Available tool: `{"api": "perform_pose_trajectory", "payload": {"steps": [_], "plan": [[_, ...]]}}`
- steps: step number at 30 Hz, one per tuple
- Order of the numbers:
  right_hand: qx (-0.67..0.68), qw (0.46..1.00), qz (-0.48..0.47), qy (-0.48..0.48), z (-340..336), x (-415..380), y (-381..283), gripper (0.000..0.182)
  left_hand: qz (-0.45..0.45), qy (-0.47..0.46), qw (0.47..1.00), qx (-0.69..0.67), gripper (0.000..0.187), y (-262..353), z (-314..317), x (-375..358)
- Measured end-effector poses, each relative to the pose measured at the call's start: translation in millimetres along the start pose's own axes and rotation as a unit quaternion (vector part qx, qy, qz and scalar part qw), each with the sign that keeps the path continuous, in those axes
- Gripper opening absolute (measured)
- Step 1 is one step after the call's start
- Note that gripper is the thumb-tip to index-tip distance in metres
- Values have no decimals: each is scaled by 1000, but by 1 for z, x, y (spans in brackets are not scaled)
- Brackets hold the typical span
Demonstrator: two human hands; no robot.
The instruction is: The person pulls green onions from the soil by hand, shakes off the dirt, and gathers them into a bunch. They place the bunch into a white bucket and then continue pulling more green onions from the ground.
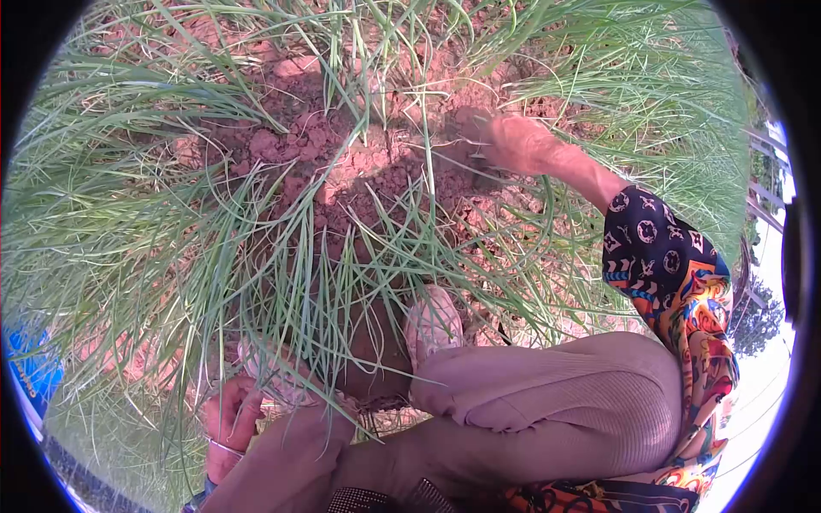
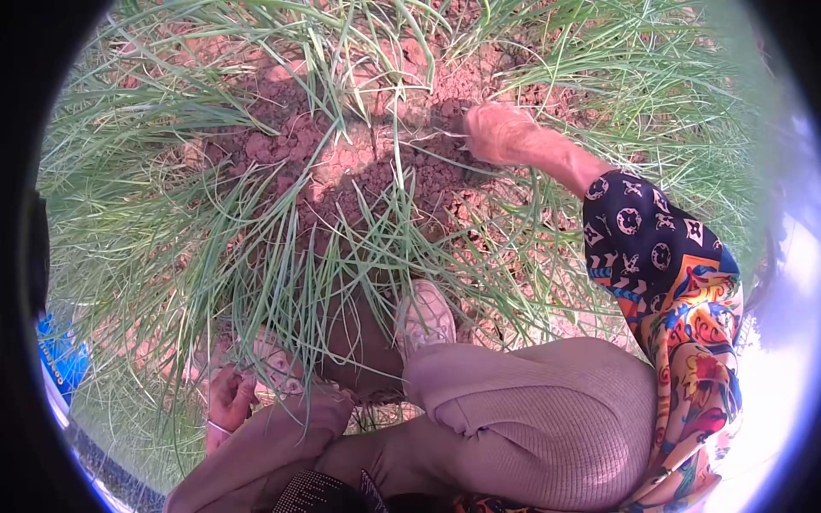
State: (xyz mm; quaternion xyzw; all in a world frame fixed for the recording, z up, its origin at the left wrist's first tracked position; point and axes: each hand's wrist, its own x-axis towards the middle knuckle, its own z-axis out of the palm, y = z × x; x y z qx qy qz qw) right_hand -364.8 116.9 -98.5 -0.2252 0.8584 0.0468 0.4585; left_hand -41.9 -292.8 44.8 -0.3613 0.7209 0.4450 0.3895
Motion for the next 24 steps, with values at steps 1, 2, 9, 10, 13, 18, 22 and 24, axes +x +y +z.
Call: {"api": "perform_pose_trajectory", "payload": {"steps": [1, 2, 9, 10, 13, 18, 22, 24], "plan": [[-18, 999, 36, 11, 1, -2, 6, 22, 16, -13, 1000, 20, 20, -5, 5, 3], [-36, 998, 55, 13, 2, -4, 8, 22, 36, -26, 998, 40, 20, -10, 9, 5], [-74, 996, 54, -12, 13, -10, -5, 20, 83, -115, 990, 8, 26, -22, 14, 15], [-75, 996, 52, -19, 14, -10, -8, 20, 86, -115, 990, 16, 26, -24, 14, 17], [-60, 994, 57, -71, 7, -17, -22, 19, 87, -115, 989, 42, 25, -30, 12, 19], [-76, 990, 61, -107, 2, -34, -33, 20, 54, -110, 992, 16, 24, -24, 14, 14], [18, 996, -25, -83, 14, -5, -20, 26, 67, -117, 991, -19, 24, -10, 17, 9], [62, 992, -106, -15, 4, 5, -37, 25, 45, -135, 986, -83, 25, 20, 18, 5]]}}
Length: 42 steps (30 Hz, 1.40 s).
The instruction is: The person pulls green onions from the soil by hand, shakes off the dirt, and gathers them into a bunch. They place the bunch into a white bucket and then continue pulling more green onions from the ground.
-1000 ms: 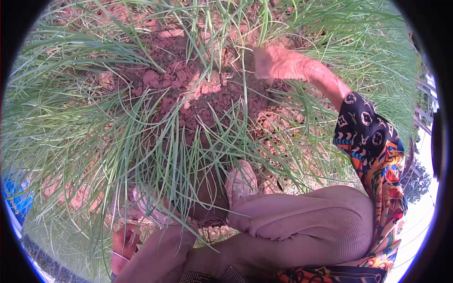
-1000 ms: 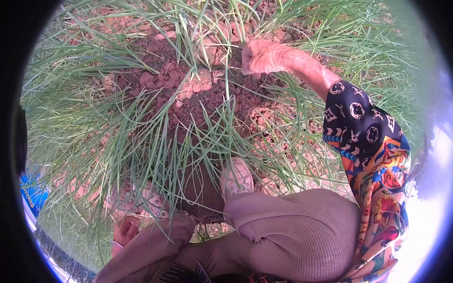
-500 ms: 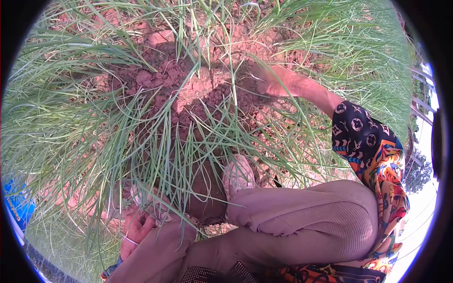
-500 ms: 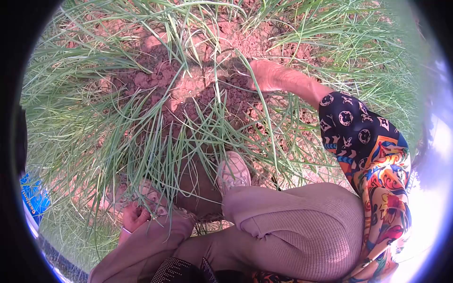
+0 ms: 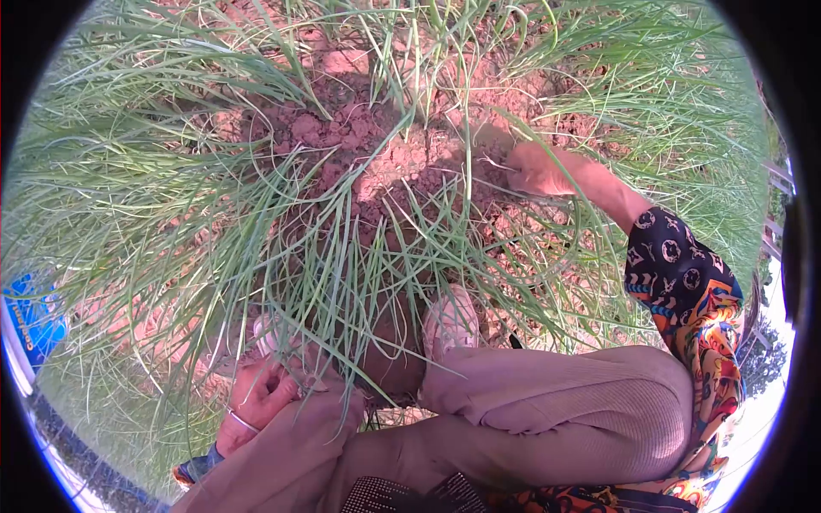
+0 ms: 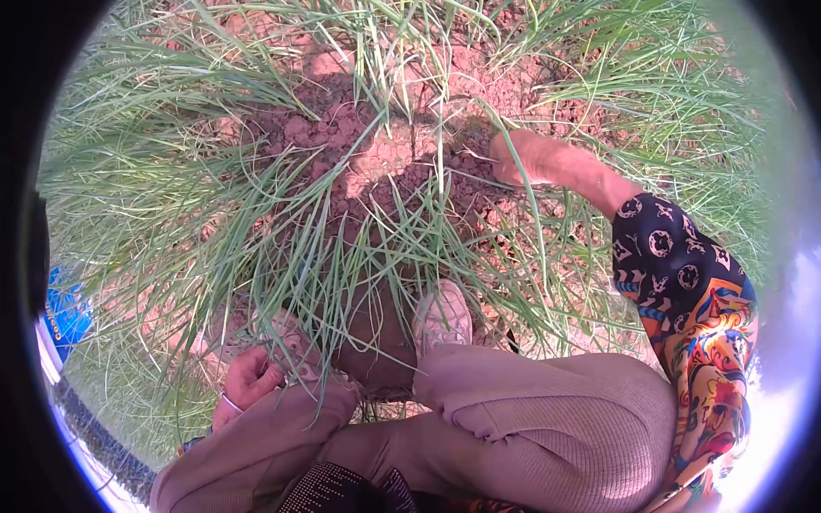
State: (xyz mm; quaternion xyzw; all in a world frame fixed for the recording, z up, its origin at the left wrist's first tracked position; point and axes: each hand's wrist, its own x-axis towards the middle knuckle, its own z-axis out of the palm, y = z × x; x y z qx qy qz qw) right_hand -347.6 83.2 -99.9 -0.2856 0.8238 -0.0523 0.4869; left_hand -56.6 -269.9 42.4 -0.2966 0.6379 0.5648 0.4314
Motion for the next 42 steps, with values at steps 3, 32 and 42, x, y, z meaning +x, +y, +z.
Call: {"api": "perform_pose_trajectory", "payload": {"steps": [3, 32, 42], "plan": [[62, 990, -92, 83, -7, -19, -20, 24, 81, -41, 995, -44, 21, 33, 3, -6], [-135, 971, -195, 29, 3, -16, -103, 40, 156, -101, 886, -424, 29, 59, 36, 35], [-244, 922, -196, -227, 61, -62, -120, 53, 201, -140, 957, -156, 26, 86, 43, 33]]}}
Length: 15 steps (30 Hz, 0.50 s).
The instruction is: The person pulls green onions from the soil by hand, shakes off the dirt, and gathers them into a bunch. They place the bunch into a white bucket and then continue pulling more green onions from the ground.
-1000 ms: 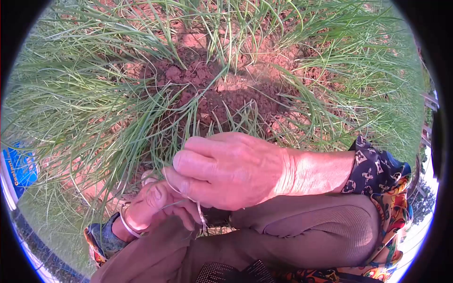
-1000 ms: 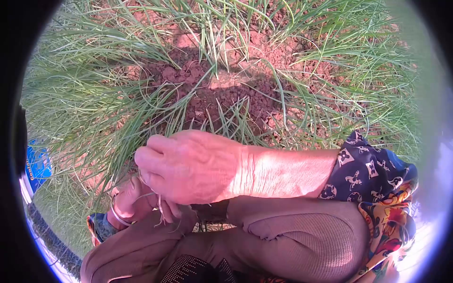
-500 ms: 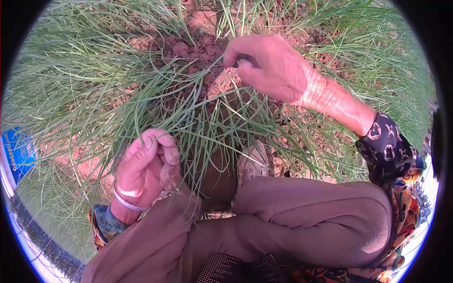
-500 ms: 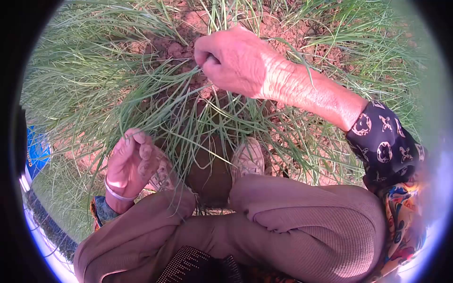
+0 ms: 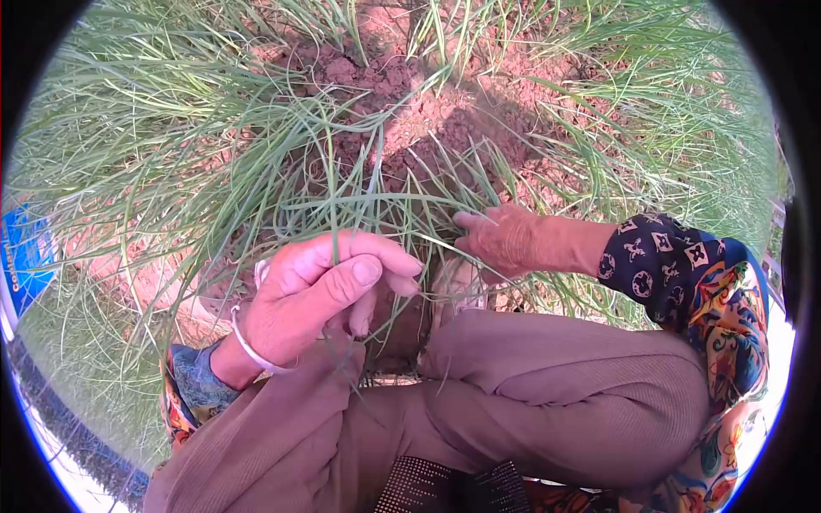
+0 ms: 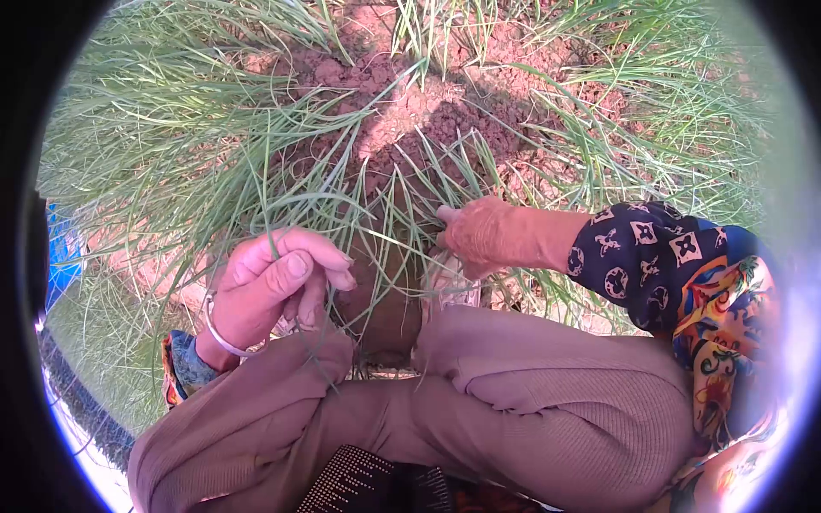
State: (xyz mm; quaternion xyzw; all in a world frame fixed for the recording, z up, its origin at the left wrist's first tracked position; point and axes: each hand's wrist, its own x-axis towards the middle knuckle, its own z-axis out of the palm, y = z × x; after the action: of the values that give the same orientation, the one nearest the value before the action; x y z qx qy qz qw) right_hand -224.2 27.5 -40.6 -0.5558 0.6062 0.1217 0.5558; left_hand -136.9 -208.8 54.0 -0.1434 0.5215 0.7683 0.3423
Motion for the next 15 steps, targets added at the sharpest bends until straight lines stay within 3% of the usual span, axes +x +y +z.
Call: {"api": "perform_pose_trajectory", "payload": {"steps": [2, 3, 4, 6, 10, 13, 15], "plan": [[-21, 994, -13, 105, 8, -13, -4, 42, 30, -66, 988, 134, 25, 3, 3, 22], [-32, 987, -18, 158, 8, -19, -6, 37, 137, -86, 960, 231, 24, -11, 4, 40], [-47, 988, 11, 144, 5, -22, -8, 33, 239, -106, 910, 322, 25, -37, 1, 61], [-74, 989, 66, 112, -2, -29, -11, 26, 330, -85, 822, 457, 26, -85, -5, 99], [-68, 977, 198, 34, -14, -54, 0, 20, 187, -145, 793, 562, 26, -111, -11, 118], [-35, 971, 235, 19, -22, -74, 13, 23, 86, -202, 750, 624, 29, -116, -8, 122], [138, 969, 206, 21, -42, -86, 19, 25, 21, -260, 707, 658, 36, -109, -17, 105]]}}
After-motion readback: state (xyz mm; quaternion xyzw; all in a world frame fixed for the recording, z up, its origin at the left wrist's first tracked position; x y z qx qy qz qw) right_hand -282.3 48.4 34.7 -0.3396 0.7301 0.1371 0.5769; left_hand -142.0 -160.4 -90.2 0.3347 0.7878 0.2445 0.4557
